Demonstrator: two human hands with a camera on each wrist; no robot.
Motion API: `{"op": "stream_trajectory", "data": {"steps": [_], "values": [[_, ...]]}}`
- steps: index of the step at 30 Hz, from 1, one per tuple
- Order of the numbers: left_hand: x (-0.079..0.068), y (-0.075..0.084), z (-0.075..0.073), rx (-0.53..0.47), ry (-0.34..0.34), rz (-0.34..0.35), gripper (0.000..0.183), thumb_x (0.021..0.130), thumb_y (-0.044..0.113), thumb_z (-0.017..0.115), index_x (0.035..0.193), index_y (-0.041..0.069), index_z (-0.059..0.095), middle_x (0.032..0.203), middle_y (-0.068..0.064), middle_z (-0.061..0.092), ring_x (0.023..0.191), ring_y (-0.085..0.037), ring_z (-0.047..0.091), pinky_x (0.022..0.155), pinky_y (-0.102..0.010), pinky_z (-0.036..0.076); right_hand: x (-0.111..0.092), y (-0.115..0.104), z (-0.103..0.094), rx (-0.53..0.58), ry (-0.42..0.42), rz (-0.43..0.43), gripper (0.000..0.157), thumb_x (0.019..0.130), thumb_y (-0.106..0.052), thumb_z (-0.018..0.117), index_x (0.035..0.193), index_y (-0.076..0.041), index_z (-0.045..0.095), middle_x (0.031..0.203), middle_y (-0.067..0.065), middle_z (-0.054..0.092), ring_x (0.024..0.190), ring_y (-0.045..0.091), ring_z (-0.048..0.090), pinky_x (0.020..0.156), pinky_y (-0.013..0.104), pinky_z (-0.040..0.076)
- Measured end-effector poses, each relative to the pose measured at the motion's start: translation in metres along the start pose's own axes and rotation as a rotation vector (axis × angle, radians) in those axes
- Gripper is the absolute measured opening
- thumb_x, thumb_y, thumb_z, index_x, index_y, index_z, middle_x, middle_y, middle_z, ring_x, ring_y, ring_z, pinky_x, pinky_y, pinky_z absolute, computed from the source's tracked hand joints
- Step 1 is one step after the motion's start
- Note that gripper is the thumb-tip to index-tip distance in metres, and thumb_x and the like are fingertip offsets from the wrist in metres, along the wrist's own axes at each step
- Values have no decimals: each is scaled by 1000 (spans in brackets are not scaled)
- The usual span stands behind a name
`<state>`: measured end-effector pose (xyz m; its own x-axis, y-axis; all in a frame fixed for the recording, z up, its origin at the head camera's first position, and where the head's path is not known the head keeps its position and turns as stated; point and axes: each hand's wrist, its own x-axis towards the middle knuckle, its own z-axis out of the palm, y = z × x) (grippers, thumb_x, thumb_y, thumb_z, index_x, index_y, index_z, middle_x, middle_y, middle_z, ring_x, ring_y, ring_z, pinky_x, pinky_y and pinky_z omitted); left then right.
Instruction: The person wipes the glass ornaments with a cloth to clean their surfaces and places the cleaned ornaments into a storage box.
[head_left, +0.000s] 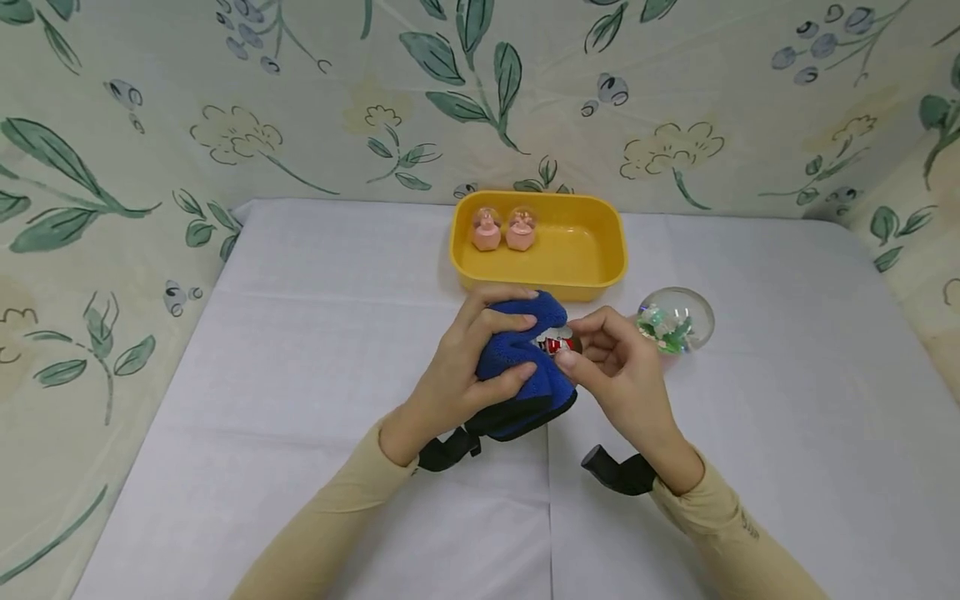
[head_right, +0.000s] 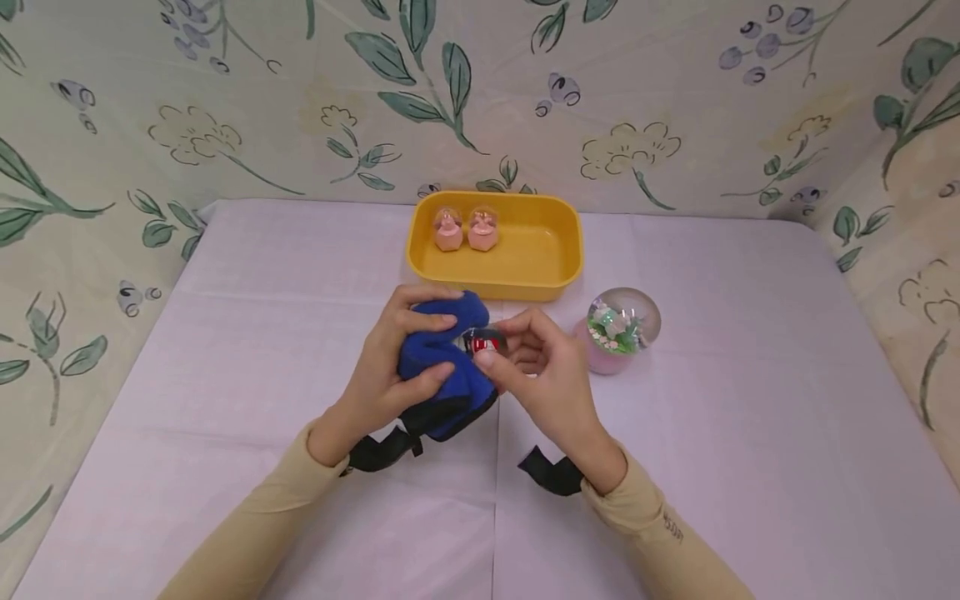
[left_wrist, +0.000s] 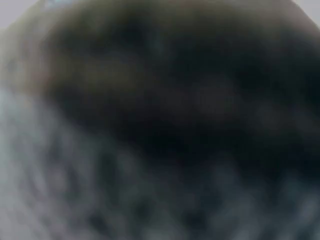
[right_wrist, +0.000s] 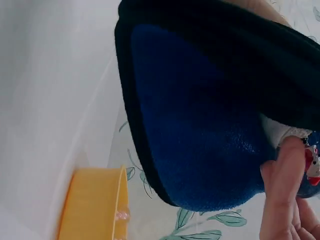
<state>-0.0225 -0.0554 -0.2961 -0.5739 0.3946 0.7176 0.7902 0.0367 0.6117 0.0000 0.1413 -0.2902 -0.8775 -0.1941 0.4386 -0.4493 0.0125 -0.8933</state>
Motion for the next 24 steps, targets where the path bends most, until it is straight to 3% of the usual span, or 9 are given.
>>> {"op": "stream_trajectory", "data": {"steps": [5,8,12,15,17,19,22,24], "values": [[1,-1,-2,-94,81,-73,43,97,42,50,114,2,49,128,-19,46,118,-29,46,99,-43,42,3,1,2,-124,-53,-180,57,91,-31,65,126,10,48,115,14,59,84,15,64,77,23,53],[1,-1,-4,-179,124,-131,50,97,45,50,114,-2,48,128,-19,46,119,-29,46,99,-44,42,5,0,4,-176,-96,-317,62,92,-31,63,131,12,42,126,22,52,89,20,61,82,25,52],[0,0,-6,-242,131,-176,55,96,47,51,115,-5,46,129,-20,45,119,-29,46,100,-45,41,6,0,4,-312,-94,-490,52,92,-28,63,122,14,52,121,26,56,99,25,58,87,25,50],[0,1,-7,-226,105,-168,55,96,48,50,115,-4,46,128,-20,45,118,-28,47,97,-43,44,7,1,3,-384,-44,-554,49,92,-30,64,116,12,58,112,22,62,96,25,60,87,22,49],[-1,1,-6,-202,86,-140,53,96,48,50,115,-2,47,128,-20,45,117,-29,47,95,-43,46,6,3,2,-370,-19,-553,51,91,-32,66,113,14,59,106,21,64,90,22,62,85,21,49],[0,1,-5,-158,59,-95,49,96,46,51,115,1,47,128,-21,45,117,-30,46,95,-43,45,5,4,1,-328,4,-500,53,89,-34,67,108,15,60,102,16,67,84,17,63,81,19,51],[0,1,-4,-88,10,-28,44,96,43,52,115,4,46,129,-21,43,118,-32,45,97,-44,43,3,6,1,-209,24,-336,53,88,-35,69,102,15,59,96,7,67,76,10,62,72,18,53],[-1,1,-3,-36,-27,2,42,96,41,52,116,5,46,130,-21,41,119,-33,44,99,-43,42,1,5,2,-129,37,-206,41,89,-25,70,98,13,60,89,2,67,68,8,61,65,17,53]]}}
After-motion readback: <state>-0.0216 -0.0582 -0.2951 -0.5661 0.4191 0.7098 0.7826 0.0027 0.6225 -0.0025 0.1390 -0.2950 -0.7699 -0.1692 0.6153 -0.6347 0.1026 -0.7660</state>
